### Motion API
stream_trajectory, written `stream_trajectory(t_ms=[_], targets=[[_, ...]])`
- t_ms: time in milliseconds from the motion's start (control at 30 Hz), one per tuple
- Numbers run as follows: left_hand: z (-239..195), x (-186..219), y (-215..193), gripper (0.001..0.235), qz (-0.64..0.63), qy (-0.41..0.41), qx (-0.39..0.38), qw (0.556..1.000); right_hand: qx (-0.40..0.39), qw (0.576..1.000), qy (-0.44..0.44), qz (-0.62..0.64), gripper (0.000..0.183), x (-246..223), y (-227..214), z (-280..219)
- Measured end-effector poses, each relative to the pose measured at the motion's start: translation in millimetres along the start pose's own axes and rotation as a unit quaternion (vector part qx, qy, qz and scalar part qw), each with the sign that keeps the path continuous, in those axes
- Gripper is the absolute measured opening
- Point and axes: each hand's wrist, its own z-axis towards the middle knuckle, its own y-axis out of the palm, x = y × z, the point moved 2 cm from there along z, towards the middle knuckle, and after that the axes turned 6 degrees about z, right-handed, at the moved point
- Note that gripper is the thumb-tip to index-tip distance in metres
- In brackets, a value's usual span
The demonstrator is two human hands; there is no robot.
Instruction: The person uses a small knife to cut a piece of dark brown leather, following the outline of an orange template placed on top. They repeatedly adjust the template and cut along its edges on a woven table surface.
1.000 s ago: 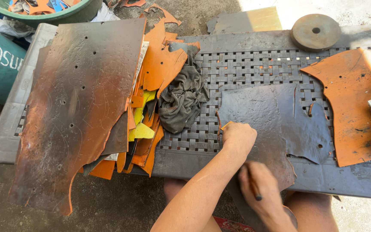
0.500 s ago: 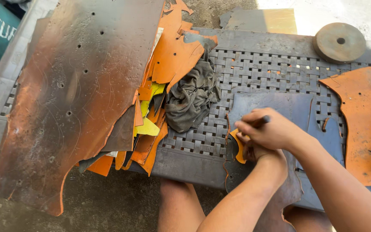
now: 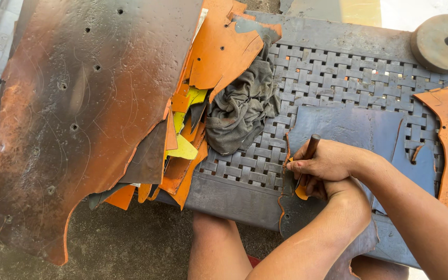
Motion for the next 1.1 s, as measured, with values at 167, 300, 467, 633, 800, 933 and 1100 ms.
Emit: stream_trajectory(t_ms=[167, 300, 467, 633, 800, 933, 1100], targets=[[0.5, -3.1, 0.7, 0.030, 0.011, -0.002, 0.000, 1.000, -0.001, 0.999, -0.018, -0.034, 0.035, -10.0, 0.6, -3.0], [0.7, -4.8, 1.8, 0.030, 0.015, -0.001, 0.000, 1.000, 0.006, 0.988, -0.042, -0.149, 0.032, -24.7, 0.0, -7.3], [0.8, -7.6, 0.6, 0.031, 0.017, 0.000, 0.003, 1.000, 0.045, 0.926, -0.087, -0.364, 0.032, -51.9, 1.3, -8.5], [-1.5, -7.0, 0.9, 0.032, 0.009, 0.005, 0.007, 1.000, 0.090, 0.840, -0.282, -0.455, 0.025, -61.0, 15.1, -7.3], [3.4, -13.6, -3.1, 0.033, 0.018, 0.006, 0.013, 1.000, 0.199, 0.932, -0.181, -0.242, 0.034, -22.0, -16.3, 3.9], [9.5, -22.4, -1.4, 0.034, 0.041, -0.002, 0.013, 0.999, 0.172, 0.965, -0.154, 0.122, 0.033, 15.9, -31.1, 29.7], [16.7, -21.0, 3.6, 0.032, 0.076, 0.008, -0.010, 0.997, 0.165, 0.955, -0.130, 0.210, 0.036, 48.1, -29.5, 51.0]])
